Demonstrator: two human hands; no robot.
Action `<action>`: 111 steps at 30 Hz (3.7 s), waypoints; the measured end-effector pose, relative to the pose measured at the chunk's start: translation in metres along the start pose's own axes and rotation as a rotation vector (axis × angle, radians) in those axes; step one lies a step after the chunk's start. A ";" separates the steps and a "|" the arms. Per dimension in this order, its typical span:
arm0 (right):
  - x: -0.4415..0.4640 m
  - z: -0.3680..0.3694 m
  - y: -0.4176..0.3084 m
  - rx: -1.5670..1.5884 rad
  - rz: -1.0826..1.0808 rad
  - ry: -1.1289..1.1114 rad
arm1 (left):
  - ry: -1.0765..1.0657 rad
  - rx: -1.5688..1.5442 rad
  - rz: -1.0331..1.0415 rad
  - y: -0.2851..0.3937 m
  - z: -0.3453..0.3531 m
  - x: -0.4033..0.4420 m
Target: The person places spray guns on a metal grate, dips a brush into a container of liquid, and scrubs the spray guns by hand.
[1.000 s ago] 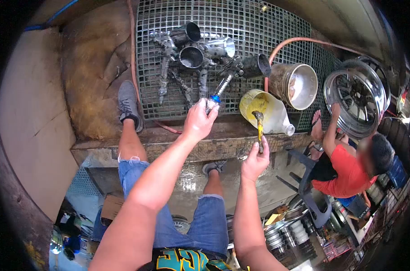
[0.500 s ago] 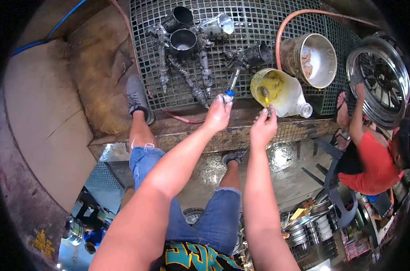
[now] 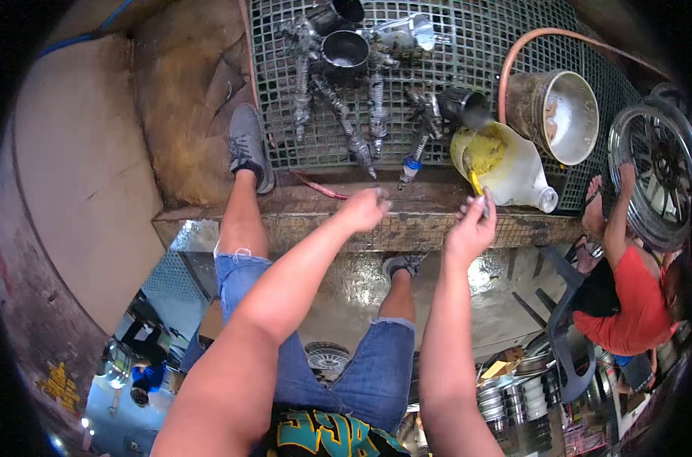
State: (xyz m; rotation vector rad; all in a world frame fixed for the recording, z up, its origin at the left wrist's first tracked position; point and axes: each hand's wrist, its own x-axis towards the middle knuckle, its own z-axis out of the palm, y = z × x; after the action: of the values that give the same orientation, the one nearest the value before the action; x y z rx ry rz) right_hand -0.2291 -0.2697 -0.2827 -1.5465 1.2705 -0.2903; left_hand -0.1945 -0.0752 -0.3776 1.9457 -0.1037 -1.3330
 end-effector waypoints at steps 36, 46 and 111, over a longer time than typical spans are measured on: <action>-0.057 0.139 -0.024 0.052 0.006 -0.387 | 0.388 -0.553 -0.219 -0.034 0.008 0.022; -0.034 0.012 -0.050 0.179 -0.103 -0.008 | 0.307 -1.197 -0.213 -0.008 -0.004 0.040; -0.040 0.088 -0.036 0.538 0.340 -0.141 | -0.311 0.194 -0.090 -0.014 -0.063 -0.094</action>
State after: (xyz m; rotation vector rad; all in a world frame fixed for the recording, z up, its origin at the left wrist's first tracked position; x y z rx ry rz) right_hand -0.1615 -0.1924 -0.2724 -0.8651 1.1964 -0.2695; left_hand -0.1895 0.0118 -0.3045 1.9033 -0.3099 -1.7343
